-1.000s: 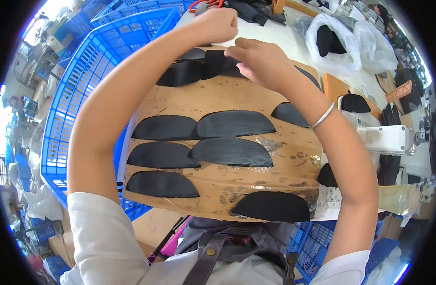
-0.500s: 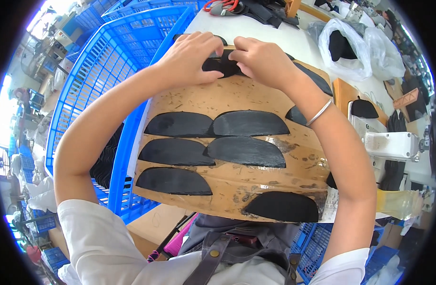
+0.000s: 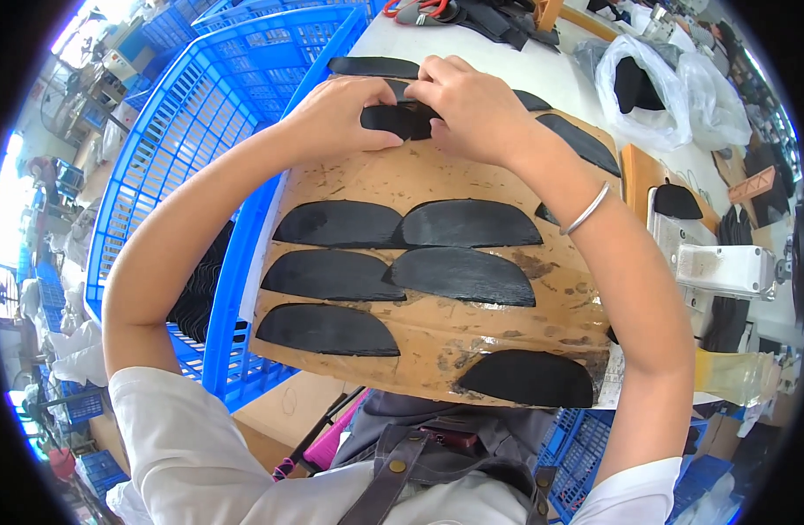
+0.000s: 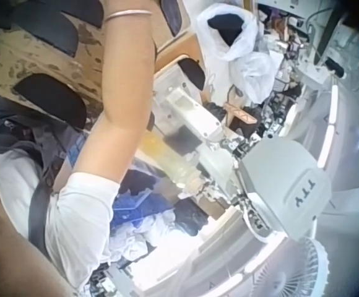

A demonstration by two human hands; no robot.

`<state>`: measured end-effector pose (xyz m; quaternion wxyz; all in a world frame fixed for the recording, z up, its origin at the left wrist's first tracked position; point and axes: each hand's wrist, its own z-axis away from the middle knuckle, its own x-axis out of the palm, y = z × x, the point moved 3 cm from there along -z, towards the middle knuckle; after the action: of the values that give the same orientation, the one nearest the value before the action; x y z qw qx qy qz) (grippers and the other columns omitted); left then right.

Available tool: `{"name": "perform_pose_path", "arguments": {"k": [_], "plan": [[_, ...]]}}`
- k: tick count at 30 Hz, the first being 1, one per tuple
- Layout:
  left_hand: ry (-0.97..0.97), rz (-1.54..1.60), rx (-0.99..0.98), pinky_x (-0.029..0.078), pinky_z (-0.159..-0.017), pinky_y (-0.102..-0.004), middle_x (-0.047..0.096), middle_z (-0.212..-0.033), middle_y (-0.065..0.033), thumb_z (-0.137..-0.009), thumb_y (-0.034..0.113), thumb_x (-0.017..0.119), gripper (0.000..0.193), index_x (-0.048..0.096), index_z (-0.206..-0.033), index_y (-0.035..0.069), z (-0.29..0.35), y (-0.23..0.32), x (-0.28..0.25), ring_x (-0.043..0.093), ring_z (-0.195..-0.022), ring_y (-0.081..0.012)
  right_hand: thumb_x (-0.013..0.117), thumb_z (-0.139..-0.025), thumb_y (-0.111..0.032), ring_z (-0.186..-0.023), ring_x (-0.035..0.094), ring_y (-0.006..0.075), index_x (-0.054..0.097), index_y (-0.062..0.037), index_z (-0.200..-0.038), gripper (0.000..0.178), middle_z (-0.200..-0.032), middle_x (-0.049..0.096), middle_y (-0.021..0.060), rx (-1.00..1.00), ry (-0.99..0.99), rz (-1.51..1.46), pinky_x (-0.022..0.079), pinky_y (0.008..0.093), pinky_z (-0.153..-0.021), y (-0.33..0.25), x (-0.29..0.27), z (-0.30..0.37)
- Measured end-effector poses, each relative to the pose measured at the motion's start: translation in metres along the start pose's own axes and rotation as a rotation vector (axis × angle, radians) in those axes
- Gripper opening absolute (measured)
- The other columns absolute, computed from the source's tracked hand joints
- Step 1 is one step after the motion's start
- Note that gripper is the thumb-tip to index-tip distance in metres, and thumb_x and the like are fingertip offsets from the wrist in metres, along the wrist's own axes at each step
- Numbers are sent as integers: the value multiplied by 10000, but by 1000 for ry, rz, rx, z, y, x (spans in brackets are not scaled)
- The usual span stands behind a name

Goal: Applying glue to shoe components and arranging them on a workbench.

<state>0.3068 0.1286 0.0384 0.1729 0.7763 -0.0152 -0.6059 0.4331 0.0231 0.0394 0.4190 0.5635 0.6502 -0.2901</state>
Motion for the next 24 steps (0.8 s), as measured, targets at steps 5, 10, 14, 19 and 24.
{"name": "perform_pose_path", "arguments": {"k": [5,10,14,19,24], "plan": [[61,-97,120,403,-784,-363,572,-866,-110,-680,309,691,367,591,-892,27,4,3,-1,523,-868,-266,617,-650,-82,-968,518,174,635,-77,-849,200,-943,550,39,-166,-82,40,454,317,-776,2,-1,5],[3,-139,88,379,-862,-369,609,-886,-111,-704,314,654,355,605,-917,34,5,7,-4,540,-902,-265,666,-641,-111,-969,514,151,630,-93,-889,251,-939,557,10,-210,-103,172,429,307,-796,-1,3,4],[-14,-114,108,380,-858,-366,607,-872,-113,-708,303,648,330,608,-894,34,5,5,-5,542,-891,-271,688,-644,-117,-981,513,145,623,-99,-928,292,-925,568,-5,-217,-133,165,429,307,-808,-1,1,-3],[-28,-68,88,383,-774,-365,555,-818,-119,-701,260,677,301,582,-860,22,7,5,-6,507,-820,-284,674,-639,-52,-983,510,163,606,-84,-962,332,-932,566,14,-181,-330,173,411,315,-837,-6,1,-13],[-100,-45,63,384,-750,-369,551,-818,-128,-721,279,656,308,571,-844,10,2,2,-5,502,-815,-292,681,-665,-69,-971,527,146,615,-134,-948,297,-893,588,-22,-214,-219,186,429,302,-824,4,4,-10]]}}
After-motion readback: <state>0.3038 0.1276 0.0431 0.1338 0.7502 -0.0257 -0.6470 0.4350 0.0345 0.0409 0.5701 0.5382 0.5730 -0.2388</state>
